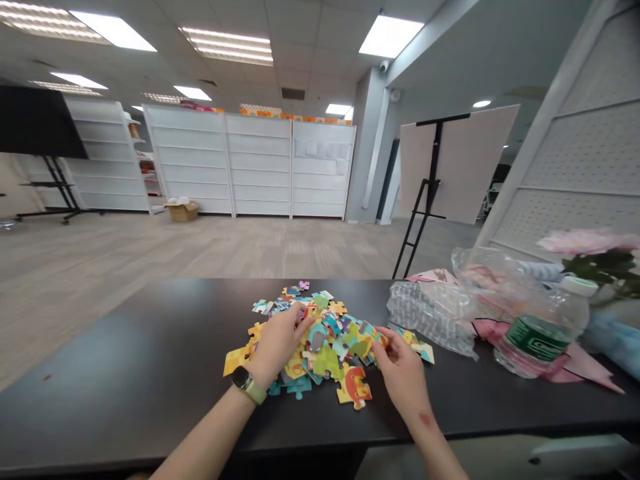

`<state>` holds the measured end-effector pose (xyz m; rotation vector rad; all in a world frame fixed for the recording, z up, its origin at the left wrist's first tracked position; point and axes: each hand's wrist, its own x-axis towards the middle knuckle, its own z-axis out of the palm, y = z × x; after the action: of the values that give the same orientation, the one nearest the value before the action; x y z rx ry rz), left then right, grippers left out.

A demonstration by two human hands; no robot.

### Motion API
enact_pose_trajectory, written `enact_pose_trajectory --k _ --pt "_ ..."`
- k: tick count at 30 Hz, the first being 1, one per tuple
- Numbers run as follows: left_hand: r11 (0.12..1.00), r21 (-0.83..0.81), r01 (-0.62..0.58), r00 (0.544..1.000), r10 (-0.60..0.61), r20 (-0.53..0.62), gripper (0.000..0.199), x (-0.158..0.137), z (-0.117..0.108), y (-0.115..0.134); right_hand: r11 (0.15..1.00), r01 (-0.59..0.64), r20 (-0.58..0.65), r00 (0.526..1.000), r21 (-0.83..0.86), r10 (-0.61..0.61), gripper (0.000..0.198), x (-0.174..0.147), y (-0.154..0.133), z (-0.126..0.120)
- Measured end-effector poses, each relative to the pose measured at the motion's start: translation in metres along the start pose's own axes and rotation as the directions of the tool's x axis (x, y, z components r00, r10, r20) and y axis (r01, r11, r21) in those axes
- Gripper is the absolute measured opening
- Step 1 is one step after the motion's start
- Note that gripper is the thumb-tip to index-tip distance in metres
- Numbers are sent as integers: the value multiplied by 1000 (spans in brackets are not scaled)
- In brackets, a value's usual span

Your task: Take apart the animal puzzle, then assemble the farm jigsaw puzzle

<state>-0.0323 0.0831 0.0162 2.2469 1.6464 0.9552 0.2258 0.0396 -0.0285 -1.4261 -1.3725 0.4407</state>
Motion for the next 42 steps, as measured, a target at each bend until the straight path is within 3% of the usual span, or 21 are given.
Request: enact_pose_trajectory --k 3,5,7,10,12,15,17,19,22,23,25,31,35,38,42 --pt "991 124 -43 990 59 -131 28 -5 -4 2 993 -69 10 998 99 68 44 2 1 0" --pt "982 116 -152 975 168 -147 36 -11 -8 6 983 -95 9 995 157 94 46 3 0 2" --pt "949 63 -308 951 309 -22 45 -20 -10 13 977 -89 -24 995 195 95 46 4 1 2" --pt "884 4 -467 867 457 199 50 -32 -10 20 988 -49 -118 991 147 67 47 9 5 -3" --pt "873 10 -488 844 469 260 38 -37 -9 23 1000 -3 -179 984 20 7 51 13 8 -9" --pt "883 -9 -468 851 454 263 20 -38 -10 25 951 177 -223 946 -253 -235 48 15 4 -16" --pt "897 -66 -437 870 440 223 16 -37 -10 26 878 332 -134 908 -345 -396 37 10 -3 -16" --pt "907 -137 -399 892 419 169 16 -36 -10 28 826 472 89 879 -308 -469 27 1 -12 -12" --pt "911 -243 -332 924 366 108 17 -33 -7 31 790 578 431 778 -204 -457 32 -12 -23 -4" --pt "911 -271 -309 933 346 99 18 -32 -5 31 793 579 481 760 -192 -438 37 -14 -25 -2" --pt "915 -306 -264 948 305 95 22 -31 -2 32 816 546 495 771 -190 -400 41 -14 -24 1" --pt "902 -381 -204 953 273 136 23 -28 -4 38 873 447 398 849 -195 -346 27 -8 -10 3" --pt "870 -472 -144 974 209 87 24 -25 -6 35 879 425 229 897 -217 -378 27 -7 -7 1" --pt "943 -314 -112 992 125 20 31 -21 0 22 906 346 27 936 -242 -351 32 -6 -4 -3" --pt "983 -128 -134 990 126 -67 25 -16 -5 4 984 130 -175 973 -123 -150 41 -3 0 -10"
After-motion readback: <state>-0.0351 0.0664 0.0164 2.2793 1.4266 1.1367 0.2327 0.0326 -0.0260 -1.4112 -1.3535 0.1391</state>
